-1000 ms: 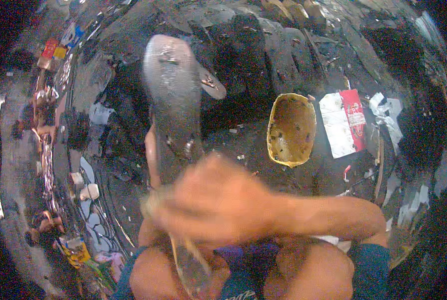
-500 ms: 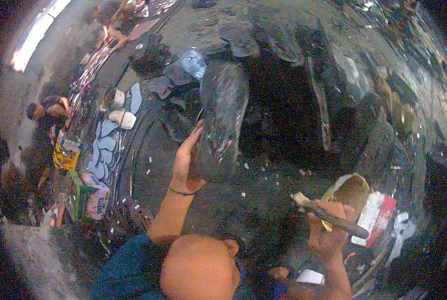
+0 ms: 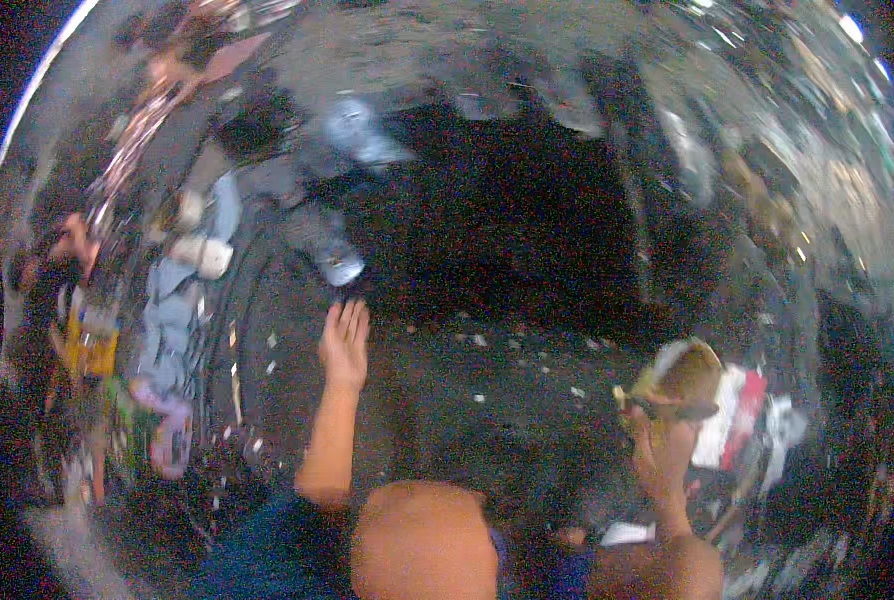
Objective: The person applies a yellowish adhesive to the soles of multiple black flip-flops using a brush. They repeatedly dip the brush into a container and spread the glue across each sole, then place the treated flip-flops aside. Later, they spread the same adhesive onto a large black mat on the floor.
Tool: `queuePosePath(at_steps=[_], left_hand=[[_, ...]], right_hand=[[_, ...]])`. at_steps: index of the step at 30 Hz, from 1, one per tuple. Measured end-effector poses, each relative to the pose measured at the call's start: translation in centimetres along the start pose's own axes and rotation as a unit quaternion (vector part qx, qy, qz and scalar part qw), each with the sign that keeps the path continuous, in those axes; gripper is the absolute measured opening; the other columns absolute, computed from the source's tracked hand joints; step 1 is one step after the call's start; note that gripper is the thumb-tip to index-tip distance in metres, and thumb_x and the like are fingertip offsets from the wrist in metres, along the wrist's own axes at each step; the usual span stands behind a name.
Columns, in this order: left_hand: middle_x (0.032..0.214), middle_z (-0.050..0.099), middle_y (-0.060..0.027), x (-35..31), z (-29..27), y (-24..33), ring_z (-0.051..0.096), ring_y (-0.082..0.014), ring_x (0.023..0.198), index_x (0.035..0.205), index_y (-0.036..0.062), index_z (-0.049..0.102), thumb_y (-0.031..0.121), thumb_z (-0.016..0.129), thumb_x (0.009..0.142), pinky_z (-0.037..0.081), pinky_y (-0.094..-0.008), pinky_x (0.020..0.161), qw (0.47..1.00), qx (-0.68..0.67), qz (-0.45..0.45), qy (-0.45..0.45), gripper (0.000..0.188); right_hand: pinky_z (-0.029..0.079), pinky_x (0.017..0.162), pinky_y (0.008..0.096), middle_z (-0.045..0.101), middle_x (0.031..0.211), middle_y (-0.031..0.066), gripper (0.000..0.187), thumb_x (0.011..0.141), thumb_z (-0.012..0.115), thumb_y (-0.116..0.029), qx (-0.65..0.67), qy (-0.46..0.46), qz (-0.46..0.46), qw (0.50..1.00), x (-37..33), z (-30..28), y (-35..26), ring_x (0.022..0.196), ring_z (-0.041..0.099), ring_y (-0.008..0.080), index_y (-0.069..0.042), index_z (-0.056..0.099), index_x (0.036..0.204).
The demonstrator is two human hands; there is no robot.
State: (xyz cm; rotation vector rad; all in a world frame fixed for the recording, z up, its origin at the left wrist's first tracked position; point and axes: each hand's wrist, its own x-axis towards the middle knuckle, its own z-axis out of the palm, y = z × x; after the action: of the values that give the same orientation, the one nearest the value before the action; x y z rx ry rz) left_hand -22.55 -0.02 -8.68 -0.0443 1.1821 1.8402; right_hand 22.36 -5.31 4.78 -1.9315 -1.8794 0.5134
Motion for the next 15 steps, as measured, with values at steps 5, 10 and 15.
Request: queuePosePath(at_steps=[5,10,15], left_hand=[[0.122,0.064,-0.0175,-10.6,1.0,-7.8,0.063,-0.0225,0.110,0.128,-0.0019,0.053,0.022,0.053,0.102,0.052,-0.0355,0.094,0.899,0.348,-0.139,-0.226,0.035],[0.123,0.064,-0.0194,-14.8,11.6,-20.0,0.063,-0.0233,0.113,0.133,-0.0054,0.052,0.024,0.061,0.098,0.049,-0.0339,0.098,0.707,0.431,-0.148,-0.541,0.047],[0.121,0.067,-0.0181,-19.0,19.0,-28.4,0.062,-0.0236,0.115,0.128,-0.0012,0.060,0.034,0.075,0.082,0.047,-0.0355,0.099,0.565,0.543,-0.047,-0.620,0.059]], right_hand=[[0.048,0.076,0.0306,0.068,0.086,0.0108,0.023,0.094,0.065,-0.020,0.039,0.148,0.132,0.979,-1.8,-1.8,3.5,0.082,0.063,0.0179,0.001,0.065,0.105],[0.041,0.060,0.0242,0.063,0.085,0.0001,0.016,0.096,0.064,-0.014,0.115,0.298,0.248,0.915,-6.8,-5.6,6.7,0.071,0.052,0.0049,-0.002,0.066,0.105],[0.051,0.081,0.0296,0.069,0.102,0.0050,0.025,0.094,0.067,-0.019,0.217,0.277,0.358,0.865,-13.8,-9.1,6.6,0.091,0.064,0.0150,-0.004,0.068,0.114]])
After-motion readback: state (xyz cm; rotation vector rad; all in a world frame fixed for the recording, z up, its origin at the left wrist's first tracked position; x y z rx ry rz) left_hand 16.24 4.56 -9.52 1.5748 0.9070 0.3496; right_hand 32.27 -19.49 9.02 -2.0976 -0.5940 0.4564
